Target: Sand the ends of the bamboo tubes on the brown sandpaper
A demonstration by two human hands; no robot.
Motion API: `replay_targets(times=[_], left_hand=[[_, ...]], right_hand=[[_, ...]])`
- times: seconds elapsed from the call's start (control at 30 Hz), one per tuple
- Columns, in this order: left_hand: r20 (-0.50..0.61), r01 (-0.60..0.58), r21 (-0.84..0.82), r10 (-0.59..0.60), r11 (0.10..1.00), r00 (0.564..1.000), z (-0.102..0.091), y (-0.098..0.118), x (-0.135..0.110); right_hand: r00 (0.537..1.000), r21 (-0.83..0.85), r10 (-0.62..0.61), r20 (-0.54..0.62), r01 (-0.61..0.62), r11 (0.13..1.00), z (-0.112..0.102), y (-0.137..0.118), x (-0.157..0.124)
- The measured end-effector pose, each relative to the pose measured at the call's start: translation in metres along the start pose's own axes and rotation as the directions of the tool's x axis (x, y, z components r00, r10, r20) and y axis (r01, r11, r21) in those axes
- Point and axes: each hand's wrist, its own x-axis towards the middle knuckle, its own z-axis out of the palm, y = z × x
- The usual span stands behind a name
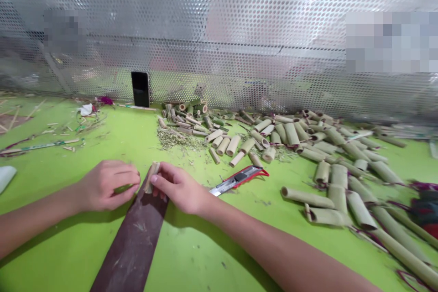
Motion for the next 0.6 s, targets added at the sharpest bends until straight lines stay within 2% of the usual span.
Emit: replay_targets(times=[0.07, 0.13, 0.17, 0.23, 0.3, 0.37, 0.47, 0.6], left_hand=[[-0.020, 0.140, -0.147, -0.145, 0.979, 0.989, -0.001, 0.000, 0.000], [0.024, 0.316, -0.304, -0.324, 0.899, 0.946, -0.002, 0.002, 0.002], [0.073, 0.387, -0.373, -0.389, 0.843, 0.918, -0.003, 0.005, 0.003], [0.176, 0.465, -0.477, -0.437, 0.746, 0.882, -0.005, 0.012, 0.006], [0.237, 0.487, -0.521, -0.429, 0.701, 0.872, -0.006, 0.019, 0.010], [0.241, 0.490, -0.507, -0.429, 0.709, 0.871, -0.006, 0.025, 0.012], [0.195, 0.453, -0.445, -0.410, 0.772, 0.891, -0.006, 0.029, 0.013], [0.163, 0.435, -0.372, -0.404, 0.820, 0.900, -0.007, 0.022, 0.010]], right_hand=[[1.000, -0.094, -0.014, 0.022, 0.016, 0.995, 0.002, -0.001, -0.003], [0.997, -0.269, -0.062, 0.035, 0.069, 0.961, 0.004, -0.002, -0.005], [0.993, -0.381, -0.112, 0.041, 0.119, 0.917, 0.005, -0.003, -0.006], [0.966, -0.585, -0.248, 0.077, 0.245, 0.773, 0.007, -0.003, -0.008], [0.919, -0.713, -0.371, 0.130, 0.347, 0.609, 0.009, -0.003, -0.008], [0.886, -0.775, -0.437, 0.155, 0.383, 0.502, 0.010, -0.002, -0.008], [0.873, -0.815, -0.465, 0.149, 0.375, 0.443, 0.010, -0.002, -0.008], [0.856, -0.812, -0.494, 0.151, 0.392, 0.432, 0.005, -0.004, -0.009]])
